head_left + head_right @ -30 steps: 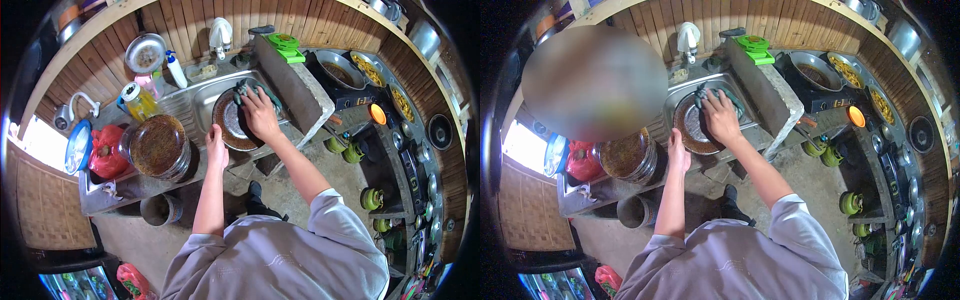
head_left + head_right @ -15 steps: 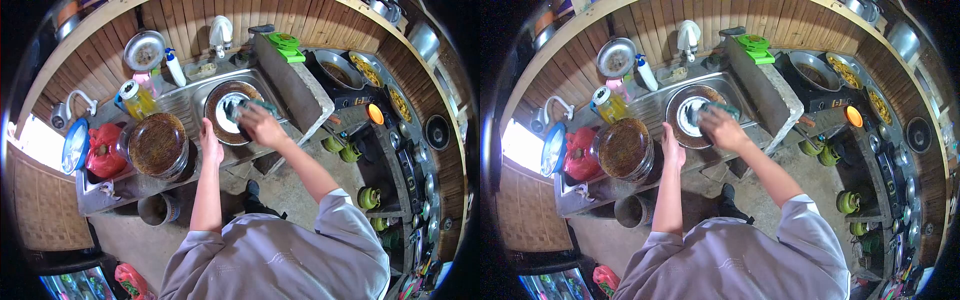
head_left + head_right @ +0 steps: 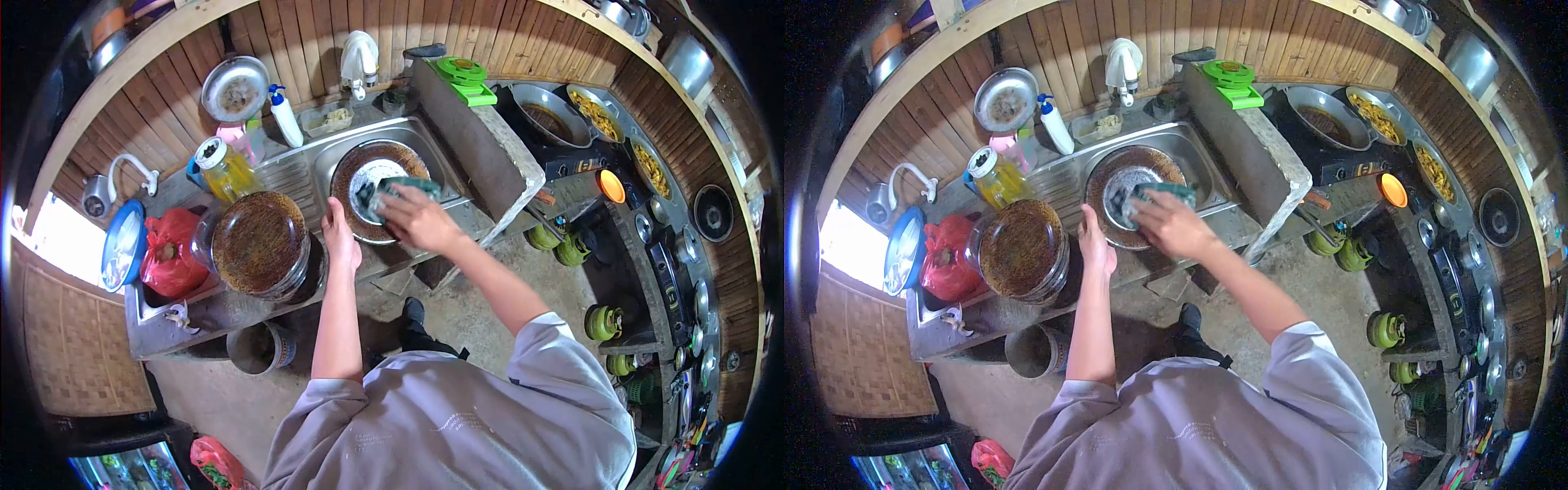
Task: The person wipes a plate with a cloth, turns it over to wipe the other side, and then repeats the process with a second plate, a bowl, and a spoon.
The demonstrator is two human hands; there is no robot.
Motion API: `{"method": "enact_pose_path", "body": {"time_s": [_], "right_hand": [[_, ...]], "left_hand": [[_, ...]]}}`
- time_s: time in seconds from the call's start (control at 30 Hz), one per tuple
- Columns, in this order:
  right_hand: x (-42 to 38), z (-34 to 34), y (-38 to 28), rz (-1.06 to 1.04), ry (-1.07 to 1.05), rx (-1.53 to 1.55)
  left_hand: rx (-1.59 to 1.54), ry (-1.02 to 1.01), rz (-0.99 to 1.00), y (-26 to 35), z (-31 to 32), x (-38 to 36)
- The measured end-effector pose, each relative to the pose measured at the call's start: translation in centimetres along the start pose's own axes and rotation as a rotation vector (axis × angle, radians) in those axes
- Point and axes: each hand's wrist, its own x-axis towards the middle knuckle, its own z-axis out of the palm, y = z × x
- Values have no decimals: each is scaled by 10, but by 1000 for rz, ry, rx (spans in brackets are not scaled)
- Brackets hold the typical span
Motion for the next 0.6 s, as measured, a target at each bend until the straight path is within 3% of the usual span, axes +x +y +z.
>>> {"method": "enact_pose_path", "body": {"time_s": [0.13, 0.27, 0.4, 0.47, 0.53, 0.6], "right_hand": [[16, -23, 43, 50, 129, -140], [32, -57, 52, 134, 167, 36], [32, -59, 65, 375, 150, 359], [27, -56, 71, 443, 103, 377], [23, -60, 66, 563, 26, 420], [19, -57, 63, 510, 110, 378]], "left_hand": [[163, -127, -25, 23, 7, -20], [181, -136, 3, 26, 12, -25], [267, -142, 19, 21, 3, -17], [293, -118, 22, 19, 6, -18], [319, -132, 43, 4, 1, -2], [354, -181, 76, -39, -22, 40]]}}
